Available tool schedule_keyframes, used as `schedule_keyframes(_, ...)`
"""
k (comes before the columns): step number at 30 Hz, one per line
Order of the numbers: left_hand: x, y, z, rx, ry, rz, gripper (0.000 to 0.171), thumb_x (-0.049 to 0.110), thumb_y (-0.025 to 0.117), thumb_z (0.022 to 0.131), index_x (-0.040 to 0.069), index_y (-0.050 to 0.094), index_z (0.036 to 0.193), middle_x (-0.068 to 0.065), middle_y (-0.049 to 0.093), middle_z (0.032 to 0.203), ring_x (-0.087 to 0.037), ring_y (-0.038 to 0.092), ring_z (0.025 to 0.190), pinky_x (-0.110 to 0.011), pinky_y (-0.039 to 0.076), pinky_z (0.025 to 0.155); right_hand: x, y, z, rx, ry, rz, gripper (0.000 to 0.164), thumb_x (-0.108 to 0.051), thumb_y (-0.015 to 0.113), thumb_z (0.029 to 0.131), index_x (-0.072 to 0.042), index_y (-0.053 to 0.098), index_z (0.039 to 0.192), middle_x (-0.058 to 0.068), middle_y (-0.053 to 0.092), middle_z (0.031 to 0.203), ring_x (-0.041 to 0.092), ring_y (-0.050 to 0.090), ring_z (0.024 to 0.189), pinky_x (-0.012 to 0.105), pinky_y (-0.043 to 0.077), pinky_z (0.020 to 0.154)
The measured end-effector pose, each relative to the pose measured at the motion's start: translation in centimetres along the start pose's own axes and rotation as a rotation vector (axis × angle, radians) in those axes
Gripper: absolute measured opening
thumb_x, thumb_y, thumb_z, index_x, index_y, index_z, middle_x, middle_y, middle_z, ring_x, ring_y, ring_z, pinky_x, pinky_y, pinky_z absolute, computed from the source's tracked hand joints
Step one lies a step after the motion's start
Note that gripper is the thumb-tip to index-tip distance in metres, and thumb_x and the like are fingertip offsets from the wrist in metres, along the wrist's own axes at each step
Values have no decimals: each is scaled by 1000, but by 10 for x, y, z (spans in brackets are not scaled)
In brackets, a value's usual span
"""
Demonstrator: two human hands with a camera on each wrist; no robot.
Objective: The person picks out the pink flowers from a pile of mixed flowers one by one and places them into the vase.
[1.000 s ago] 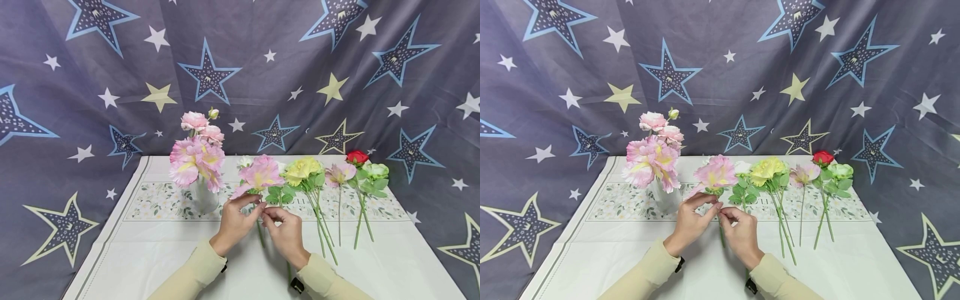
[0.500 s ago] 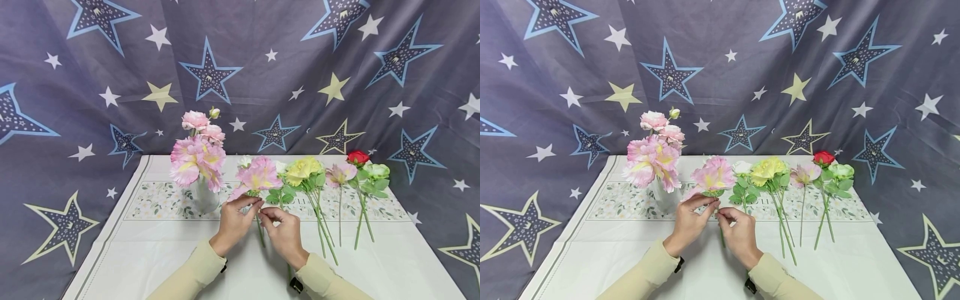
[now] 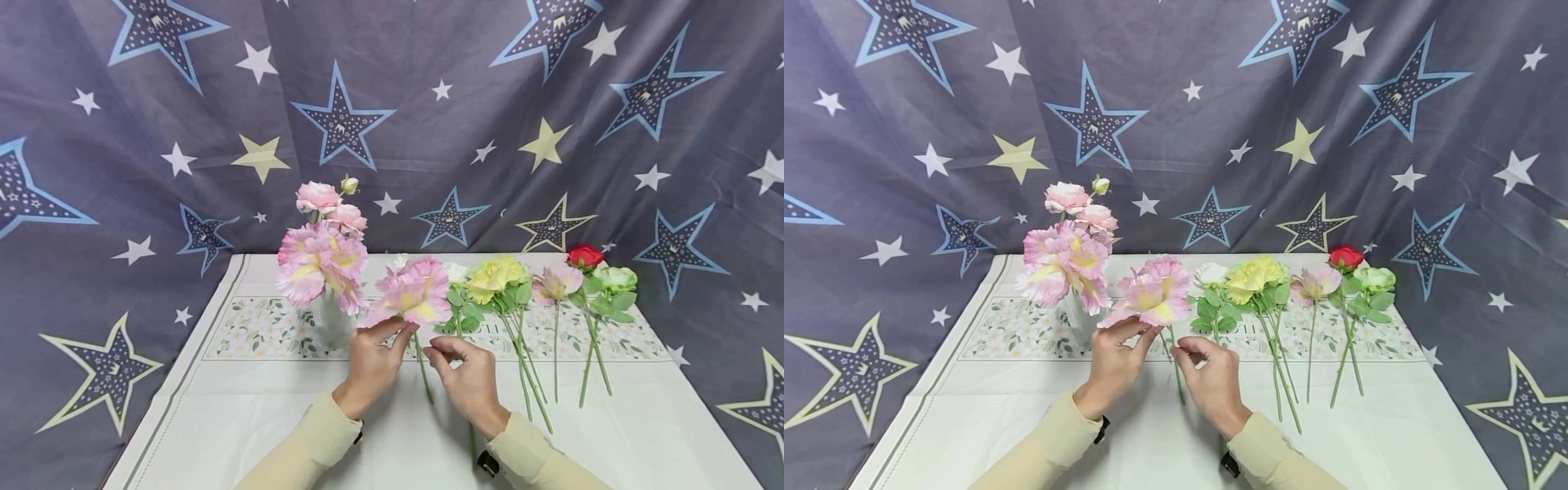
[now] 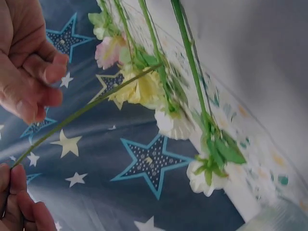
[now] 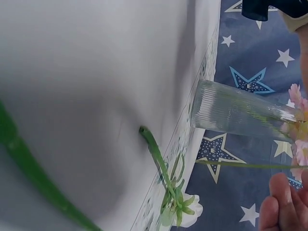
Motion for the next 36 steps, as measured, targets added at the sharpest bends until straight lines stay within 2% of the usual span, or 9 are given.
schedule_keyframes(5,4,-9,3,63,62,88,18,-5,83,77,5,82,91,-11,78,93,-29,74,90,-42,58,78,1,-4,1,4,-13,2,12,1,84,82,-6,78,90,1,77,80,6,68,63,21,56,55)
schedule_keyframes(8,5,-15,6,83,84,111,19,-9,81,75,3,82,90,-13,76,95,-31,73,88,-42,58,75,2,-4,1,0,-6,7,11,-1,84,83,-6,78,90,0,77,81,5,68,63,20,55,55)
schedule_keyframes(15,4,-28,14,180,125,152,26,-19,73,72,1,81,87,-15,75,87,-29,71,72,-40,56,63,4,-5,1,6,11,6,11,-1,84,83,-7,78,89,-1,77,80,6,68,63,21,55,54)
schedule_keyframes(18,3,-34,18,222,127,153,25,-20,70,71,-2,80,84,-16,74,82,-24,60,57,-36,48,53,5,-5,0,5,11,4,12,-1,84,82,-7,78,90,-1,77,80,6,68,63,21,55,54)
schedule_keyframes(23,2,-47,25,277,137,214,22,-19,67,71,-4,78,83,-16,71,73,-22,48,49,-36,38,46,5,-6,0,7,8,6,12,0,84,82,-7,78,90,1,77,80,6,68,62,19,55,54)
schedule_keyframes(27,2,-58,33,319,120,264,29,-19,61,68,-1,78,84,-16,69,72,-23,49,56,-39,40,51,5,-6,0,10,12,7,13,1,85,82,-6,78,90,1,77,80,6,67,62,18,54,54)
schedule_keyframes(30,2,-66,39,338,112,254,39,-20,55,65,1,78,87,-18,72,84,-23,51,66,-36,40,57,6,-6,-1,7,11,8,12,1,84,82,-4,78,89,0,76,78,6,67,62,18,54,55)
schedule_keyframes(32,3,-70,44,349,128,246,43,-21,52,64,0,80,90,-19,74,88,-22,52,65,-33,38,54,6,-6,-1,5,11,9,12,1,84,82,-4,77,90,0,76,78,5,66,61,18,54,56)
schedule_keyframes(36,3,-78,54,388,169,268,39,-18,52,67,-2,80,88,-18,74,83,-22,49,59,-35,37,52,7,-6,-1,7,12,7,10,0,84,83,-4,78,90,-1,76,78,5,66,61,17,54,56)
Point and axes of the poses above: each hand's wrist, its own z-axis towards the middle knuckle, its own y-axis out of the palm, x = y × z, the point moved 3 cm from there along z, towards the middle knuckle
